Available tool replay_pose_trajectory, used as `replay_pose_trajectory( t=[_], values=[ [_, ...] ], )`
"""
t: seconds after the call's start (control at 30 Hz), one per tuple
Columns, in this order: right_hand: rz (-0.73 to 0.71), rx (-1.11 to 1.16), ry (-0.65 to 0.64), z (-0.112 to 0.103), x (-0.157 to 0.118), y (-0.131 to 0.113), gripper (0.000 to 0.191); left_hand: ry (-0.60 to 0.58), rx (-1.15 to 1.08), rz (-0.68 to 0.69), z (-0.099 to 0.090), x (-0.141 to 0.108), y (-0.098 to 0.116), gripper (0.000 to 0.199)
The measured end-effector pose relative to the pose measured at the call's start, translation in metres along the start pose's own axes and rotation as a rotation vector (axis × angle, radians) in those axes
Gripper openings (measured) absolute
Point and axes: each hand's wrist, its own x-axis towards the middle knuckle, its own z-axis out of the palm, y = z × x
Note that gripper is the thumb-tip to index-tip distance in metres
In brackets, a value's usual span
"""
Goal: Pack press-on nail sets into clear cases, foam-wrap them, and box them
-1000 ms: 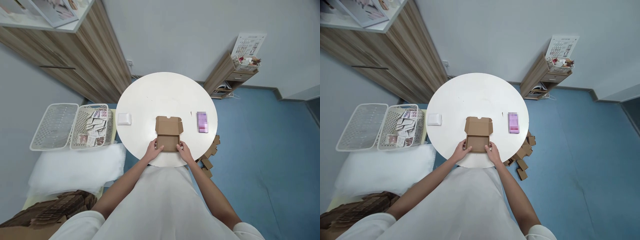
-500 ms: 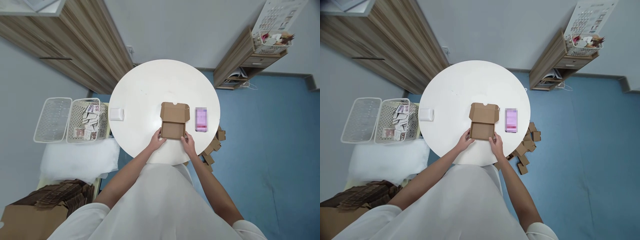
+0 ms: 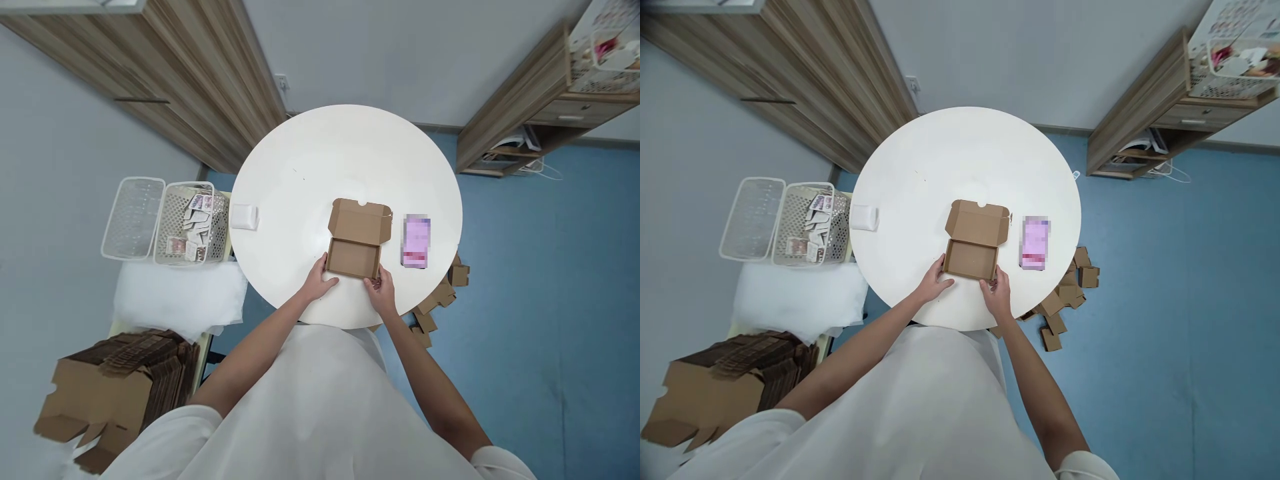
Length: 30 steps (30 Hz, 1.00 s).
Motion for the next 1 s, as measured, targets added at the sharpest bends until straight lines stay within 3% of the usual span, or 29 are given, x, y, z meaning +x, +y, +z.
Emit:
replay_pose_trajectory(
  t=[0.13,0.3,0.4,0.47,0.6,0.77,0.87,1.0],
  values=[
    [-0.01,-0.015,0.059,0.004,-0.005,0.003,0.067,-0.025,-0.013,-0.008,-0.003,-0.006,-0.011,0.085],
    [-0.128,-0.062,0.3,0.009,-0.02,-0.005,0.066,-0.011,-0.031,-0.019,-0.024,-0.016,-0.01,0.077],
    [-0.234,-0.084,0.356,0.018,-0.025,-0.027,0.063,0.126,0.001,-0.011,-0.054,-0.019,-0.011,0.065],
    [-0.264,-0.086,0.287,0.032,-0.023,-0.05,0.055,0.301,0.037,0.003,-0.083,-0.018,-0.014,0.055],
    [-0.166,-0.041,0.0,0.085,-0.005,-0.102,0.033,0.617,0.056,-0.049,-0.151,-0.007,-0.027,0.045],
    [0.167,0.156,-0.295,0.177,0.035,-0.148,0.039,0.665,-0.025,-0.226,-0.222,0.018,-0.043,0.058],
    [0.235,0.201,-0.303,0.222,0.059,-0.165,0.04,0.61,-0.017,-0.248,-0.246,0.034,-0.048,0.065],
    [0.299,0.243,-0.227,0.262,0.09,-0.181,0.041,0.562,0.002,-0.177,-0.262,0.053,-0.049,0.064]
  ],
)
